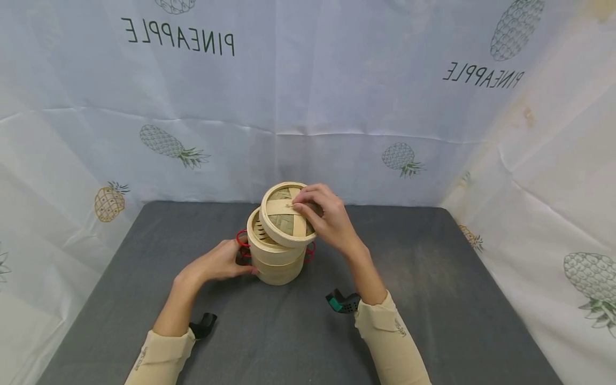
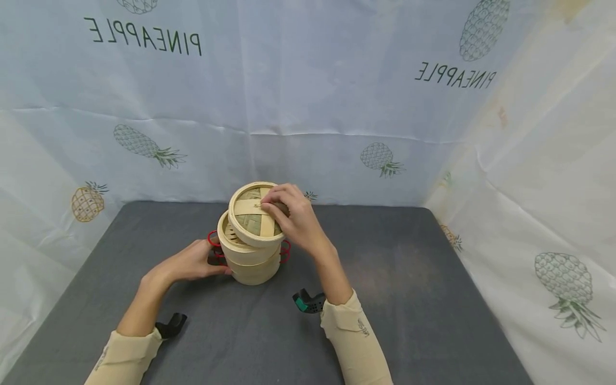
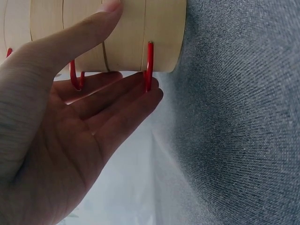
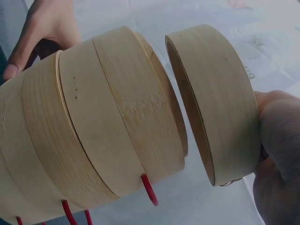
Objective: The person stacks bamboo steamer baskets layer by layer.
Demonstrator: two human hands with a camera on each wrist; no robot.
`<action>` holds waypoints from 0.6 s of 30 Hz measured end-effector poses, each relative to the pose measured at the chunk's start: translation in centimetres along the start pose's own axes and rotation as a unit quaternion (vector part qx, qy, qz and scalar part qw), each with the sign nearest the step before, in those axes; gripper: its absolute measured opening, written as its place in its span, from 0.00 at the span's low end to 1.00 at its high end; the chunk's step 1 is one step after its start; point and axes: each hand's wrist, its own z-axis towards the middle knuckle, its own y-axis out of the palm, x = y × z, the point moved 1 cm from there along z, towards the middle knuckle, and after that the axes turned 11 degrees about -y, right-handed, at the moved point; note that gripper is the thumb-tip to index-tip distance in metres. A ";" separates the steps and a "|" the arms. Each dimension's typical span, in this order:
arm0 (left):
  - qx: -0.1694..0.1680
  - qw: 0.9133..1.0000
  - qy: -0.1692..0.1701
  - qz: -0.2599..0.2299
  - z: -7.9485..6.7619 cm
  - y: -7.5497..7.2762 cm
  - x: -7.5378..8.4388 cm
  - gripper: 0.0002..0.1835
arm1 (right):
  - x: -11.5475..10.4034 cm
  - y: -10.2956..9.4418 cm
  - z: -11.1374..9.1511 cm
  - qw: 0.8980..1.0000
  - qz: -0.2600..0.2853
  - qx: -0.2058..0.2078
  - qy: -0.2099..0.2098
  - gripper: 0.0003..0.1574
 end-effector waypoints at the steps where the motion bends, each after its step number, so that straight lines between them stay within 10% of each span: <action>1: 0.000 1.000 0.000 -0.001 0.0 0.0 0.0 0.32 | 0.0 0.1 0.1 1.000 -0.001 -0.001 -0.001 0.06; 18: -0.009 1.000 -0.010 -0.001 0.0 -0.1 -0.1 0.29 | -0.6 1.7 0.9 1.000 -0.004 -0.025 0.000 0.03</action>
